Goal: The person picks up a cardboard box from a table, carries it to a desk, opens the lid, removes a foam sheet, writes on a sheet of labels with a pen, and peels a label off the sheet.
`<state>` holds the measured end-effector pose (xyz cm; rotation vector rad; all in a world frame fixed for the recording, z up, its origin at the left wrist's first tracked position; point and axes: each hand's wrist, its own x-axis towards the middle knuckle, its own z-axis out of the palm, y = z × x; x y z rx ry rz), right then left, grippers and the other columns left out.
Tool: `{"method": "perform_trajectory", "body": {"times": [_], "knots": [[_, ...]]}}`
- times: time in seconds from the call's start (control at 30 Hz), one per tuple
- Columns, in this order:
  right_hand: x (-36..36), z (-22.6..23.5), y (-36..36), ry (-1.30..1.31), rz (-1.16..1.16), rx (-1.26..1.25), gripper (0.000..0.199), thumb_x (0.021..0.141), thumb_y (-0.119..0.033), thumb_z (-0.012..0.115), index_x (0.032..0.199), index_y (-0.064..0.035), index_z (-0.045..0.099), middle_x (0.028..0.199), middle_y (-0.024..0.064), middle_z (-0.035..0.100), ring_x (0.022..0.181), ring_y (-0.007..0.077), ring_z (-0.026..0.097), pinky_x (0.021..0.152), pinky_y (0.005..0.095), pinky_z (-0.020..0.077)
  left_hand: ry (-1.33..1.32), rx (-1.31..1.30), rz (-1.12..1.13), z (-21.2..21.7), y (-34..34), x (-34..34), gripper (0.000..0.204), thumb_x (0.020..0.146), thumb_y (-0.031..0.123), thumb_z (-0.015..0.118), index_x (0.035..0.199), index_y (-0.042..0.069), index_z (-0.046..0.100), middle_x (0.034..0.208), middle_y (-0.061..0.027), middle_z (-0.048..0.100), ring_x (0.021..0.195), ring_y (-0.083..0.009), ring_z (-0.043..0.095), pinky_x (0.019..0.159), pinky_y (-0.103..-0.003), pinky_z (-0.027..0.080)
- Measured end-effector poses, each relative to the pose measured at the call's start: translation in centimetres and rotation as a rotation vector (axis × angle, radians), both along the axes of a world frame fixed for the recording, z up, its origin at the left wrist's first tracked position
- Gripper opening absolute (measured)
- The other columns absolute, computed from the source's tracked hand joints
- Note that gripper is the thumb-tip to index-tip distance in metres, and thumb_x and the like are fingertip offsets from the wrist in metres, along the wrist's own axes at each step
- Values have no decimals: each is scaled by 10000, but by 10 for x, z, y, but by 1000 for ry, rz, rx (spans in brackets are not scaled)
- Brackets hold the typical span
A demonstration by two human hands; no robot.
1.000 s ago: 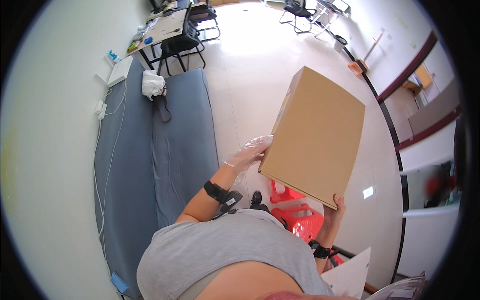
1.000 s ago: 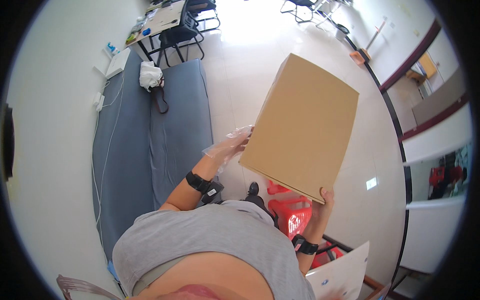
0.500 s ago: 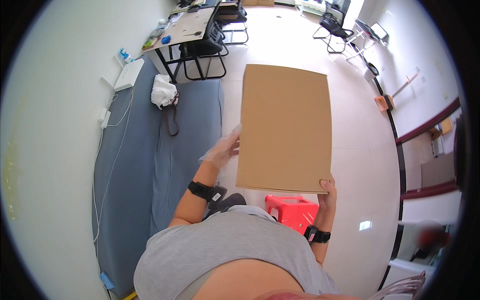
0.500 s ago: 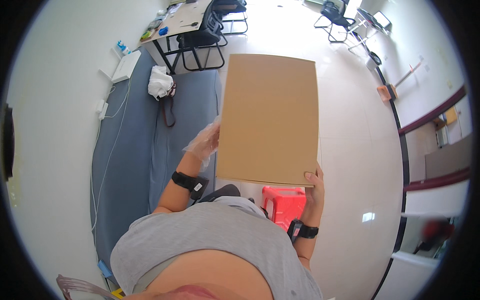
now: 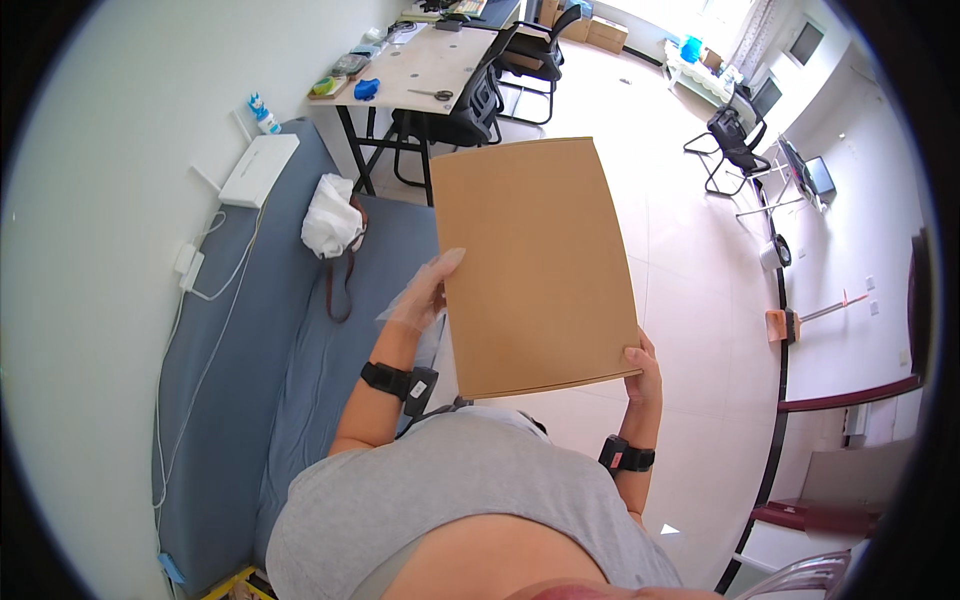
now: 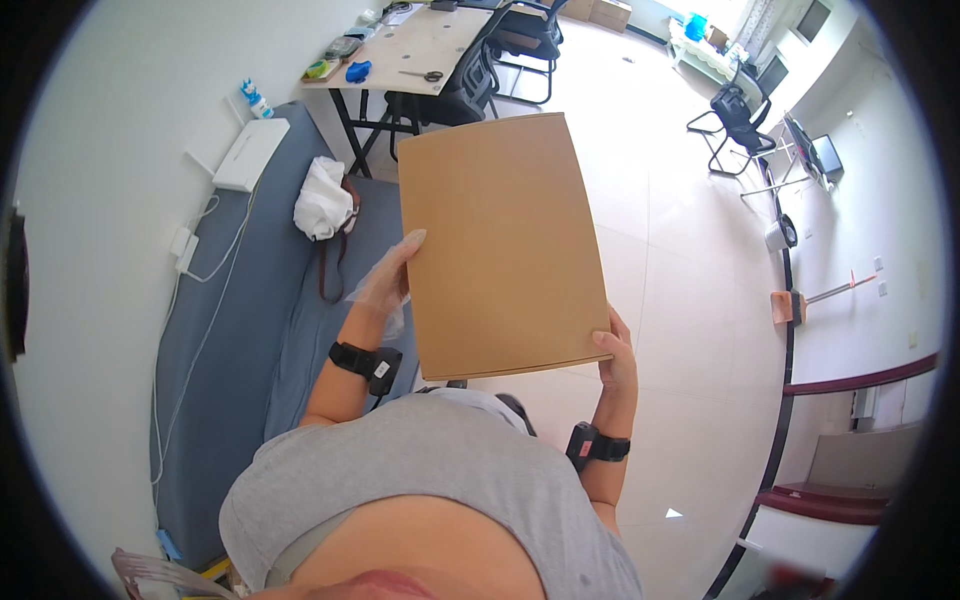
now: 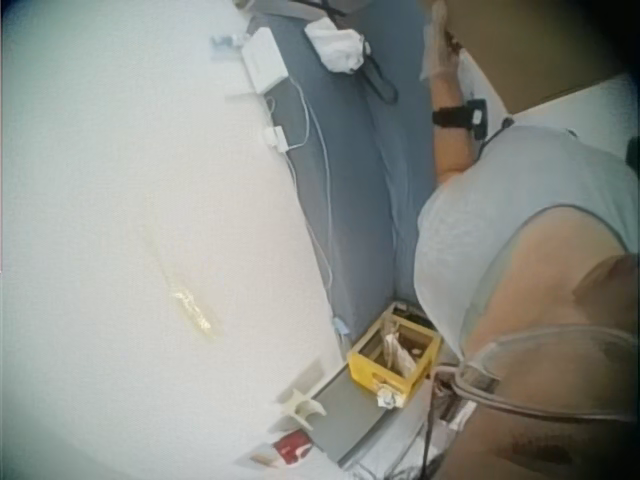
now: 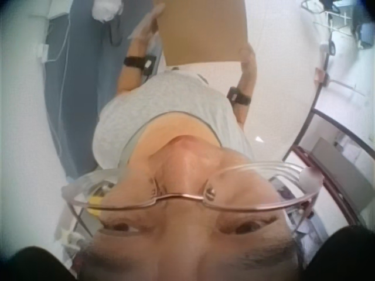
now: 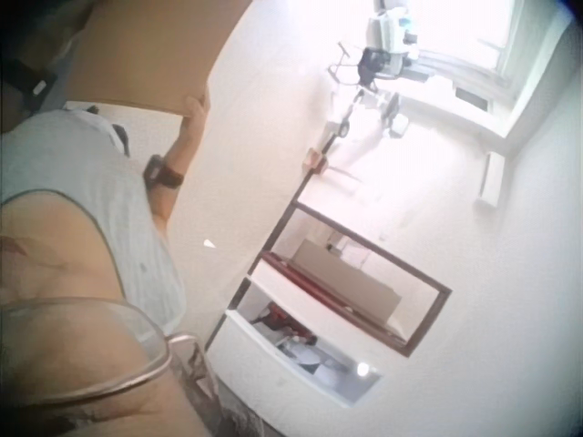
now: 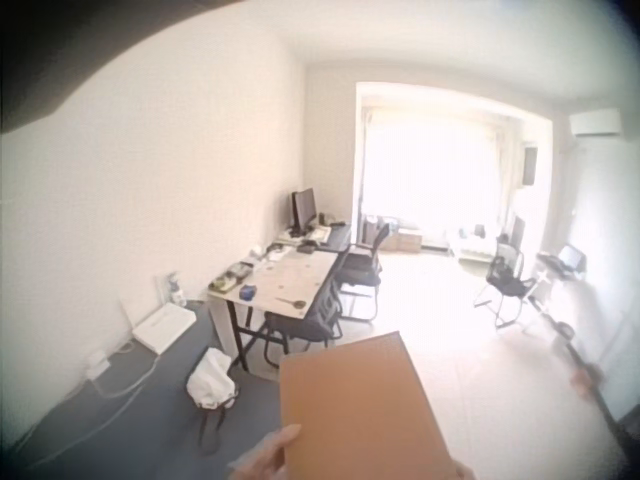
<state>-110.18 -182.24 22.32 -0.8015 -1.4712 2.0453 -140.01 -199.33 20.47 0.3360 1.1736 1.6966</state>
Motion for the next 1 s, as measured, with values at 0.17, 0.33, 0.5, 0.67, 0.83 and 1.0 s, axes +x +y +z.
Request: {"method": "perform_trajectory", "body": {"times": [0.17,0.33,0.5,0.67,0.83,1.0], "knots": [[-50,-10,97,107,-11,37,653,783,-434,488,1223,37,385,1190,138,462,1115,211,428,935,308,327,-2,63,108,-24,101,-56,490,723,443,589,1064,107,485,826,59,511,657,-28,475,543,-153,367],[-111,-5,215,245,-16,77,834,808,-598,383,1308,48,214,1308,123,349,1207,213,341,982,336,280,-39,165,107,-20,214,-102,575,726,423,588,1156,68,446,994,15,528,842,-71,522,661,-201,423],[-190,-7,332,421,-7,-109,794,811,-619,336,1339,-49,174,1350,125,276,1216,221,322,968,391,294,-100,326,270,-9,312,-157,509,780,384,544,1164,62,450,1034,-23,536,912,-128,539,703,-233,457],[-294,-3,412,352,105,-165,640,836,-580,341,1255,-97,335,1226,41,436,1135,190,407,860,393,398,-46,324,474,15,381,-204,579,743,393,577,1194,68,415,1060,-25,519,926,-124,520,721,-236,431],[-417,7,442,215,203,-24,610,845,-426,472,1298,-85,248,1259,50,362,1146,188,373,926,352,341,-68,350,733,-5,458,-287,661,665,388,677,1171,94,370,1013,-26,504,848,-123,510,595,-246,430],[-507,10,507,235,236,4,667,769,-242,590,1271,4,227,1202,127,380,1108,225,400,939,344,326,-82,299,866,14,523,-348,716,652,352,710,1184,76,318,1073,-42,464,868,-118,492,652,-259,437]]}}
